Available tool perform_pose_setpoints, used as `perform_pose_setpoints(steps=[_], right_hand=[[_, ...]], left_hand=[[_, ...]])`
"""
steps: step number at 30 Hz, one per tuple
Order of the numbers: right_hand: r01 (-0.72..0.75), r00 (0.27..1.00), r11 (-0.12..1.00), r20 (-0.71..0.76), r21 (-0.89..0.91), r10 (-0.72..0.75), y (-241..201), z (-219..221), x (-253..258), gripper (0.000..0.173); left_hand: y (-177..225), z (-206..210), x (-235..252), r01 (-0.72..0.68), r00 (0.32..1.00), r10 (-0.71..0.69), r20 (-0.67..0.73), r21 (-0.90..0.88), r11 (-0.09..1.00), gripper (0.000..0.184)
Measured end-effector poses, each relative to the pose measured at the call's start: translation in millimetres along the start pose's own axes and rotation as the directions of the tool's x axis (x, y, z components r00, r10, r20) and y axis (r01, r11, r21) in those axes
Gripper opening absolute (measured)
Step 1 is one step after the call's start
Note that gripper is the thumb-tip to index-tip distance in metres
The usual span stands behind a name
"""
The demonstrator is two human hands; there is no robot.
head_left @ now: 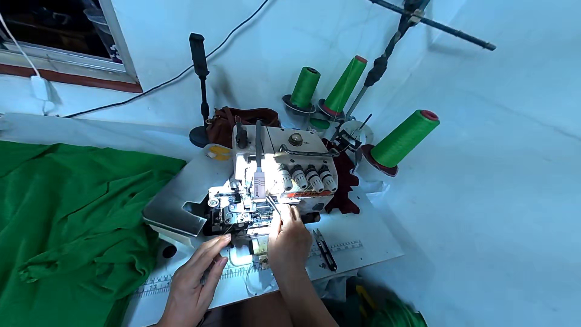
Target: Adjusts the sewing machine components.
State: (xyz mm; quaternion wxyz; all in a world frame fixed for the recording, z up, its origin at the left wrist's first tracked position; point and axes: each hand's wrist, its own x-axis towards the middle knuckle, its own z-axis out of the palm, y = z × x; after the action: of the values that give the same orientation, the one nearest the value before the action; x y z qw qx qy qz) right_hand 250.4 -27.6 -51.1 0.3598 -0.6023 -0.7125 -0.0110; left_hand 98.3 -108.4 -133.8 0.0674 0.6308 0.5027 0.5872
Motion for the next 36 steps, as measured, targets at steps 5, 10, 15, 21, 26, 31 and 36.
perform_pose_setpoints(steps=[5,10,15,21,26,31,36], right_hand=[[0.012,1.0,0.999,-0.013,-0.048,-0.013,0,3,3,0.022],[0.003,1.0,1.0,0.019,-0.02,-0.002,2,-4,2,0.019],[0.019,1.0,1.0,0.008,-0.016,-0.019,-3,-6,6,0.021],[0.003,0.999,0.997,0.045,-0.077,0.0,0,-8,4,0.021],[0.019,0.999,0.991,-0.032,-0.135,-0.024,-7,-7,0,0.026],[-0.032,0.997,0.99,0.069,-0.139,0.042,-10,-3,-1,0.024],[-0.094,0.981,0.994,0.164,-0.062,0.103,-6,-16,-2,0.017]], left_hand=[[0,0,0,0.008,1.0,-0.008,0.007,-0.009,1.0,0.034],[-1,-1,0,0.015,1.0,-0.014,0.011,-0.013,1.0,0.035],[0,0,0,0.025,1.0,-0.025,0.015,-0.013,1.0,0.035],[0,0,0,0.031,0.999,-0.031,0.01,-0.021,0.999,0.035],[-1,0,0,0.032,0.999,-0.032,0.012,-0.012,0.999,0.036],[-2,0,0,0.035,0.999,-0.034,0.015,-0.023,0.999,0.035],[0,0,0,0.04,0.999,-0.039,0.018,-0.031,0.999,0.035]])
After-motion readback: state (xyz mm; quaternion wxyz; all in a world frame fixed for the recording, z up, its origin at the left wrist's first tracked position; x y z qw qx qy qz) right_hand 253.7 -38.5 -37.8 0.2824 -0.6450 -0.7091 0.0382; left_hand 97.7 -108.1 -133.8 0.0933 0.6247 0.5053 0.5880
